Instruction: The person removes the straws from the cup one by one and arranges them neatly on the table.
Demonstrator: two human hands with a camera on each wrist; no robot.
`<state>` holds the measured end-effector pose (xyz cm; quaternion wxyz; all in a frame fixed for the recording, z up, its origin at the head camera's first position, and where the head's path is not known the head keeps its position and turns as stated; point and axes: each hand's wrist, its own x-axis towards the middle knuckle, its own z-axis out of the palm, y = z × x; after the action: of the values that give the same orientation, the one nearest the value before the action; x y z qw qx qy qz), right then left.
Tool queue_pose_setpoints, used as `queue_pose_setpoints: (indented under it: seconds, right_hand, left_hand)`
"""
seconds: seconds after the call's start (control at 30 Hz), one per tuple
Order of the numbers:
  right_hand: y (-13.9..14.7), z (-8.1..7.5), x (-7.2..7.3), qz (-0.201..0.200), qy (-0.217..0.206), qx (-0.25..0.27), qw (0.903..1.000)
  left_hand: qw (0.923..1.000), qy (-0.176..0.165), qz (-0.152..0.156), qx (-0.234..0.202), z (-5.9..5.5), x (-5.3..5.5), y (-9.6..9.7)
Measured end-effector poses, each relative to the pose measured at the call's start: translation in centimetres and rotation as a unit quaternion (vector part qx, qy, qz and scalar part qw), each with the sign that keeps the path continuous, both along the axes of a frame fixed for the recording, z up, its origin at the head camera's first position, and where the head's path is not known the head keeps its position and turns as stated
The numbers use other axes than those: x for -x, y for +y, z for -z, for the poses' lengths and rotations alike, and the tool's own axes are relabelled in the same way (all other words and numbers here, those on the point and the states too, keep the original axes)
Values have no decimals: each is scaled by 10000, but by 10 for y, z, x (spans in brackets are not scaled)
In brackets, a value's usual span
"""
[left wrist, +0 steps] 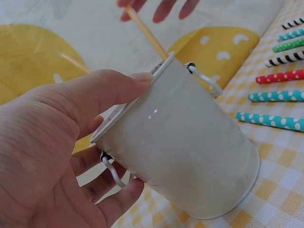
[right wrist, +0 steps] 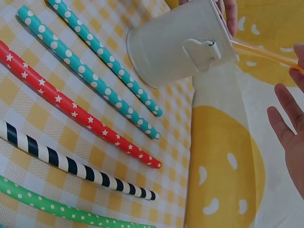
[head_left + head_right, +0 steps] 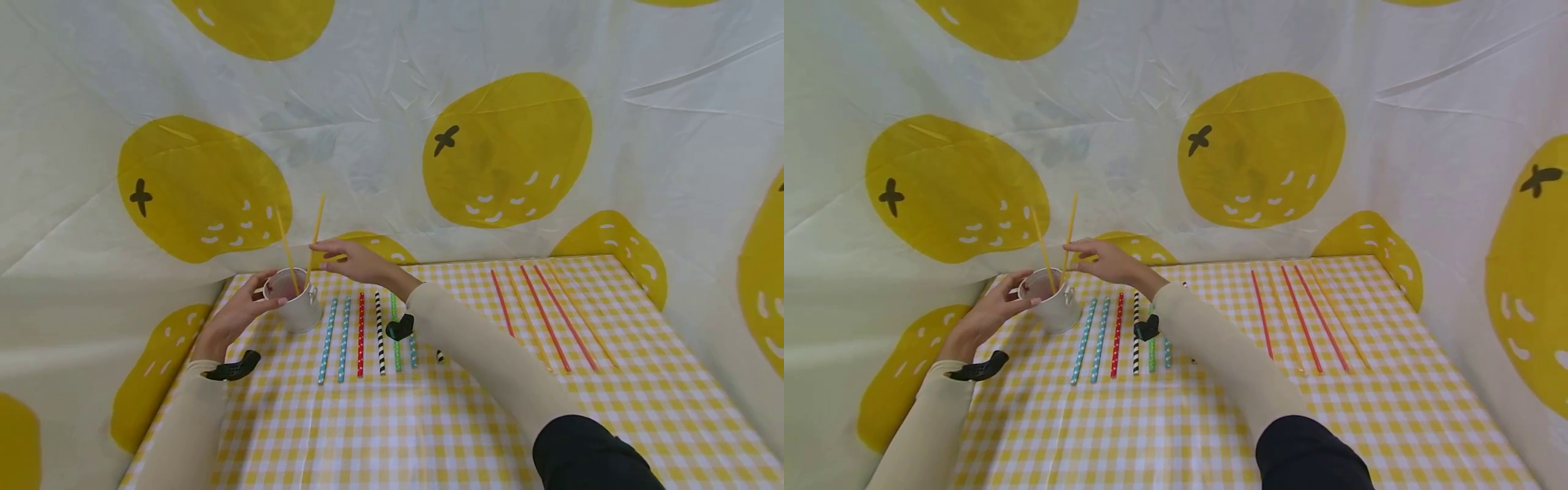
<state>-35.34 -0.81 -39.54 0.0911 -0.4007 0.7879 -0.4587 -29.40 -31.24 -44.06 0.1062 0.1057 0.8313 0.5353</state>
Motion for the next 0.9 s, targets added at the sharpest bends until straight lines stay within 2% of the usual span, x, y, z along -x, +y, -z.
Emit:
queue_pose_setpoints:
  seconds: [0.37, 0.63, 0.9]
  right_hand:
    - [20, -14, -5, 136, -49, 352, 9993]
    - [38, -26, -10, 279, -188, 820, 9961]
    - [59, -31, -12, 361, -52, 933, 9950]
  left_hand:
    - [9999, 61, 17, -144, 0, -1, 1]
    - [9999, 108, 73, 11, -2, -2, 0]
    - [9999, 148, 63, 3, -2, -3, 1]
